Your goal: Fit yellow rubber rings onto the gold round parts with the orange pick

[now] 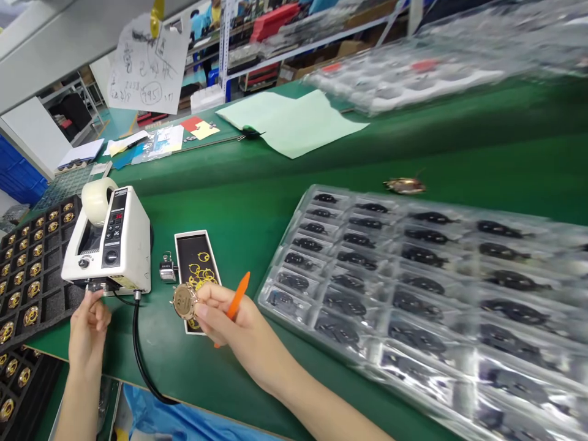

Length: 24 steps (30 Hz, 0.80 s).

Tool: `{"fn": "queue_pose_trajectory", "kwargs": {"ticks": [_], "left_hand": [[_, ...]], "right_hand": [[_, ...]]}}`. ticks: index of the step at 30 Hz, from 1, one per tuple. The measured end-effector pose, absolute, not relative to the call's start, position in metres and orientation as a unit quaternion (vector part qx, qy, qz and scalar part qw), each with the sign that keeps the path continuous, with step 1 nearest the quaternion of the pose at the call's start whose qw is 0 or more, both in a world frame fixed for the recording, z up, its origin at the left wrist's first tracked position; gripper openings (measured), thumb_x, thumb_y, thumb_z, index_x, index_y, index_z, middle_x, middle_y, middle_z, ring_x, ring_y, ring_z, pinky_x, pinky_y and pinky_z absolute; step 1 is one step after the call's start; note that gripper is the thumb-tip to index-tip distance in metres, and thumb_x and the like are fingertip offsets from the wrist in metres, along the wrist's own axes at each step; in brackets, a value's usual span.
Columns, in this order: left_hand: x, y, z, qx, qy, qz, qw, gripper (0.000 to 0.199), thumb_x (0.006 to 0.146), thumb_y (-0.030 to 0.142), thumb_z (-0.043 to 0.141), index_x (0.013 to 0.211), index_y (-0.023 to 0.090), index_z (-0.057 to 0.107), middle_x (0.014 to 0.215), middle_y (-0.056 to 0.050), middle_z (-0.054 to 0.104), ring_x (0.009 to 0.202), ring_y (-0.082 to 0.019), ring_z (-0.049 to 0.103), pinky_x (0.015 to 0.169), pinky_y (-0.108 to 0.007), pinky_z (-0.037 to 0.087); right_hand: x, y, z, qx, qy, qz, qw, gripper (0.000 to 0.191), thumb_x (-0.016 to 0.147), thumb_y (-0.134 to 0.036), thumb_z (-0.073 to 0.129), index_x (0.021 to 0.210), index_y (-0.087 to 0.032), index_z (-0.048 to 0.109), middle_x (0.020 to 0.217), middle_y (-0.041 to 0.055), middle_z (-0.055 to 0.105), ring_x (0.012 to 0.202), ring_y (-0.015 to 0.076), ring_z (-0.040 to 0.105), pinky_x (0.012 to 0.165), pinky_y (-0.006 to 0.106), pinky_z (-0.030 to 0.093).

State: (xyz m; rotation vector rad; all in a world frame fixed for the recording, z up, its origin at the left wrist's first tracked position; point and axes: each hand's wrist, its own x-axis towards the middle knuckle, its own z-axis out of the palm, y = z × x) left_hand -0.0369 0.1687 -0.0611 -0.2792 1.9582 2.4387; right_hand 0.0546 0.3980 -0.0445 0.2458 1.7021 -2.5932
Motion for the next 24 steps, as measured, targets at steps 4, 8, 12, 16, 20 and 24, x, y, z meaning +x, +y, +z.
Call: {"fn": "queue_pose_trajectory", "kwargs": {"ticks": [4,8,12,16,20,24], "left_hand": [[-0.037,0.170,-0.036,0.046,0.694,0.706,-0.130,0.020,0.077,0.030,0.071,0.065,0.016,0.063,0.051,0.006,0.042,0.049,-0.007,0.040,0.049,-0.019,0.032],[-0.038,0.178,-0.010,0.280,0.813,0.470,-0.198,0.011,0.082,0.019,0.063,0.072,0.019,0.066,0.098,-0.005,0.065,0.075,-0.014,0.058,0.059,-0.023,0.040],[-0.048,0.188,0.010,0.341,0.876,0.321,-0.119,0.012,0.084,0.018,0.057,0.074,0.019,0.063,0.106,-0.008,0.067,0.055,-0.010,0.053,0.054,-0.025,0.039],[-0.045,0.192,0.025,0.337,0.875,0.337,-0.090,0.015,0.088,0.021,0.053,0.075,0.020,0.059,0.087,-0.006,0.067,0.078,-0.019,0.061,0.060,-0.027,0.040],[-0.026,0.198,0.025,0.388,0.812,0.435,0.033,0.022,0.091,0.025,0.050,0.071,0.020,0.055,0.089,-0.006,0.060,0.074,-0.017,0.055,0.060,-0.027,0.039],[-0.013,0.216,0.014,0.384,0.780,0.477,0.129,0.025,0.092,0.028,0.051,0.069,0.019,0.054,0.076,-0.002,0.047,0.070,-0.015,0.046,0.060,-0.026,0.036]], "right_hand": [[0.052,0.400,-0.045,0.082,0.540,-0.838,0.015,0.044,0.072,-0.057,0.068,0.065,-0.021,0.044,0.048,-0.0098,0.031,0.044,0.0057,0.018,0.046,0.024,0.015],[0.050,0.404,-0.046,0.077,0.533,-0.842,0.027,0.043,0.071,-0.054,0.069,0.065,-0.021,0.043,0.050,-0.0100,0.027,0.046,0.0066,0.017,0.048,0.024,0.014],[0.047,0.406,-0.047,0.071,0.542,-0.837,0.014,0.040,0.070,-0.052,0.069,0.064,-0.020,0.046,0.055,-0.0077,0.028,0.051,0.0083,0.021,0.051,0.025,0.016],[0.045,0.406,-0.049,0.061,0.535,-0.842,0.007,0.039,0.068,-0.051,0.071,0.065,-0.019,0.049,0.063,-0.0043,0.039,0.055,0.0088,0.025,0.053,0.025,0.020],[0.046,0.405,-0.050,0.048,0.525,-0.849,0.029,0.039,0.068,-0.052,0.072,0.069,-0.019,0.050,0.070,-0.0021,0.047,0.060,0.0104,0.035,0.058,0.024,0.027],[0.048,0.405,-0.052,0.024,0.515,-0.855,0.053,0.040,0.069,-0.052,0.072,0.070,-0.019,0.049,0.066,-0.0044,0.044,0.062,0.0107,0.038,0.061,0.024,0.030]]}}
